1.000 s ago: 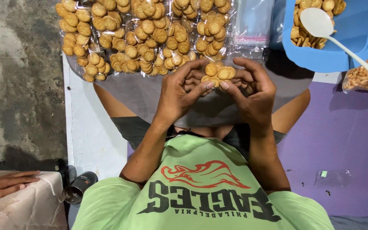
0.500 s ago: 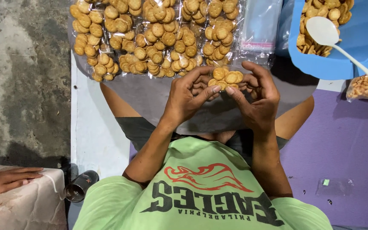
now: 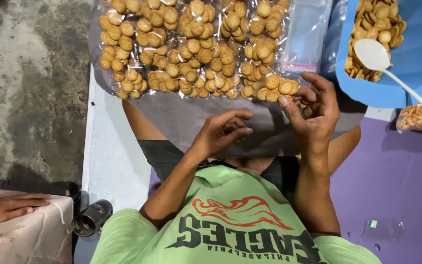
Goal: A person sitting on the floor packages small snacks into plastic bags, using a spoon to assist in portioning and then sealing the bags.
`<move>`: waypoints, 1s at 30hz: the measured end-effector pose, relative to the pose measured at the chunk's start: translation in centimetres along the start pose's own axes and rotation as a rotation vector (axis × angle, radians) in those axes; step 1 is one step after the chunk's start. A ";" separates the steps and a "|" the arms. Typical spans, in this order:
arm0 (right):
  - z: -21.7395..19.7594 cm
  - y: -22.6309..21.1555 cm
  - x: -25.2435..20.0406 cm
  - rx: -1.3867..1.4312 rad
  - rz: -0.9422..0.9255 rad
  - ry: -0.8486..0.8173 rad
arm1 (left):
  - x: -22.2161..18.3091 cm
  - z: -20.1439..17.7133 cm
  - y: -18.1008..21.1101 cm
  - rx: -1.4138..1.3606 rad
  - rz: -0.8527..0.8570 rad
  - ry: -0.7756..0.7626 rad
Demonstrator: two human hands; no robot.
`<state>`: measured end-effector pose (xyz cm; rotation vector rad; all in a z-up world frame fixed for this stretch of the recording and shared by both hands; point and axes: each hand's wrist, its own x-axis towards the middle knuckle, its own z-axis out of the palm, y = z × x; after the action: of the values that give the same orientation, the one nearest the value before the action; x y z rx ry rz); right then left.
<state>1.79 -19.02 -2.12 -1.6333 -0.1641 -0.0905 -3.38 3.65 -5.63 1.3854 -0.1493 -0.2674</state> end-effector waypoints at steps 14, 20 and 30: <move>7.6 -3.7 18.1 -0.228 -0.492 -0.114 | -1.5 -0.8 0.7 0.038 -0.013 -0.089; 11.5 0.3 24.6 -0.509 -0.536 -0.046 | -1.6 -1.4 0.7 -0.003 -0.009 -0.047; 12.5 -2.1 22.8 -0.892 -0.846 0.097 | -1.3 -2.0 0.3 0.072 0.017 -0.021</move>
<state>23.44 -5.22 2.65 -2.3226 -0.8229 -1.0038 -4.14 5.92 -5.59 1.4521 -0.1902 -0.2647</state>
